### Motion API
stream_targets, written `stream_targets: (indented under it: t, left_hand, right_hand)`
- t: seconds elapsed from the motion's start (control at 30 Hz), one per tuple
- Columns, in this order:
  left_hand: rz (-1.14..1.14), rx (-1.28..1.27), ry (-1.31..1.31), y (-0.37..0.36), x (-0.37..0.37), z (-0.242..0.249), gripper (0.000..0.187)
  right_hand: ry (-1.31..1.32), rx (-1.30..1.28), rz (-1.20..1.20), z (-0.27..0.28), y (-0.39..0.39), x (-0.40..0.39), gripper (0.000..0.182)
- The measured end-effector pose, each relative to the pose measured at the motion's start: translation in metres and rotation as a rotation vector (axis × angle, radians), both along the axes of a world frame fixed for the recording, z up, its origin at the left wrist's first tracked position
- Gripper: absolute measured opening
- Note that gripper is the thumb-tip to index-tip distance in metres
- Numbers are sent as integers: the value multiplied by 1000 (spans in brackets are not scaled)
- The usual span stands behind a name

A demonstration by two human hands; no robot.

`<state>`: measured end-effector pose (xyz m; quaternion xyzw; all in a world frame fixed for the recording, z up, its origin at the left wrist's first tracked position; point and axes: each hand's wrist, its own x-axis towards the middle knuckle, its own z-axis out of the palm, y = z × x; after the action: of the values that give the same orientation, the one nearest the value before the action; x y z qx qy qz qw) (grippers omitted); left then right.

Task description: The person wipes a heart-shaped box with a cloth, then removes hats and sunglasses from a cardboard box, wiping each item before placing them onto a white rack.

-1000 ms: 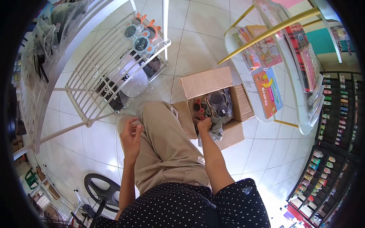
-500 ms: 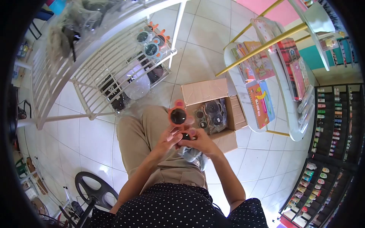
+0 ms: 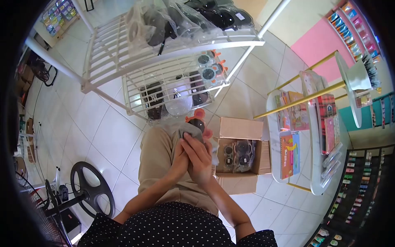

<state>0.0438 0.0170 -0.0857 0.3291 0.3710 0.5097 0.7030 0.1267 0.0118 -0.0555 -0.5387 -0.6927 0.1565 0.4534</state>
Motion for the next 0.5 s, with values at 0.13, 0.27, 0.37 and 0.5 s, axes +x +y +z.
stream_targets:
  t: [0.13,0.27,0.37,0.5]
  left_hand:
    - [80,131,138,5,-5,6,33]
    - [189,169,127,14,-4,-1,33]
    - [143,135,-2,32,-10,-10,31]
    - [90,59,69,66,-10,-23,25]
  right_hand:
    - [-155,34,-86,-4,17,-6,33]
    - [-145,152,58,-13,17,-8,28]
    - [232,153,-107,-30,14,-2,23]
    - [491,184,-483,-17,44,18,17]
